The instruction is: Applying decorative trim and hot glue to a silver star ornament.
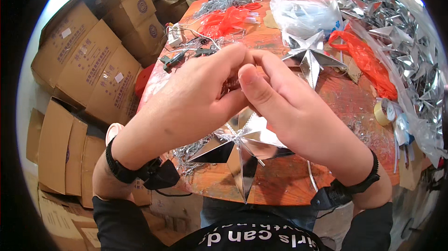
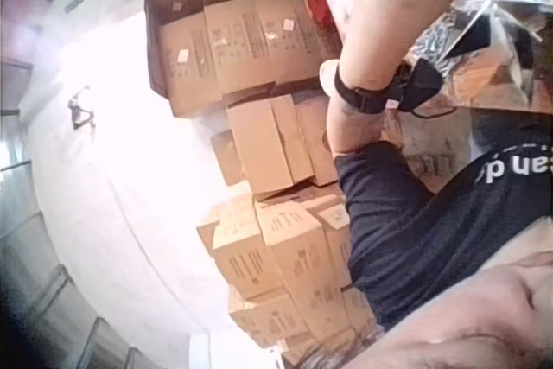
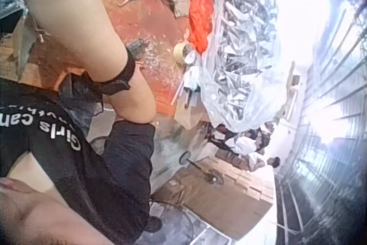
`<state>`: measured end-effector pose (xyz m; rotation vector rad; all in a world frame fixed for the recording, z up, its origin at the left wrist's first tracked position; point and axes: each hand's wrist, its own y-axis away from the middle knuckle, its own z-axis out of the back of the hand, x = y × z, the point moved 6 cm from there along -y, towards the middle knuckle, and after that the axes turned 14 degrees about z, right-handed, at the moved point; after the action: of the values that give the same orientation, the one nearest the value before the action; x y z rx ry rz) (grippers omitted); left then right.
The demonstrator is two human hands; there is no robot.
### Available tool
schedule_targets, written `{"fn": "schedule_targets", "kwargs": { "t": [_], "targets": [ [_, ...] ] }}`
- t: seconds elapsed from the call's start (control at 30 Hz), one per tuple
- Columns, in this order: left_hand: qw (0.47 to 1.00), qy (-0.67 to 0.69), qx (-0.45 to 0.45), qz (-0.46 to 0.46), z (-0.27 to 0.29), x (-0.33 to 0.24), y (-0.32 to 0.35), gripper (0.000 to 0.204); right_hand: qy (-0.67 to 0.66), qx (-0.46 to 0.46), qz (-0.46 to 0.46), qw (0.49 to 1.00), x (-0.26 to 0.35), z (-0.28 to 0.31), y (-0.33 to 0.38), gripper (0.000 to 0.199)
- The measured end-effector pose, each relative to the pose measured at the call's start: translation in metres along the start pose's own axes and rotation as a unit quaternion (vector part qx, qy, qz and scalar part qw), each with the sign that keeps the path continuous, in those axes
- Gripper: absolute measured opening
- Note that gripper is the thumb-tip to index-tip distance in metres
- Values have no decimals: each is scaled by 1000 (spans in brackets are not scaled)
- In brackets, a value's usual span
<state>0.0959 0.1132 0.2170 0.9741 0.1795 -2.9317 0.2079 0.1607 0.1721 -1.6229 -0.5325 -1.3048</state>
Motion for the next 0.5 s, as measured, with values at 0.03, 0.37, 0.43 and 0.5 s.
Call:
{"fn": "schedule_targets", "kwargs": {
  "t": [0.03,0.37,0.43,0.5],
  "targets": [
    [999,32,14,4,-1,2,0,15,18,-2,-6,1000,-2,2,1,52],
    [968,110,143,174,-21,64,27,9,221,-90,-37,970,-13,45,73,12],
    [951,167,131,226,-26,78,30,9,234,-147,-11,961,-19,47,86,7],
    [950,155,129,240,-30,86,31,9,256,-155,-26,954,-23,48,97,6]
  ]
}}
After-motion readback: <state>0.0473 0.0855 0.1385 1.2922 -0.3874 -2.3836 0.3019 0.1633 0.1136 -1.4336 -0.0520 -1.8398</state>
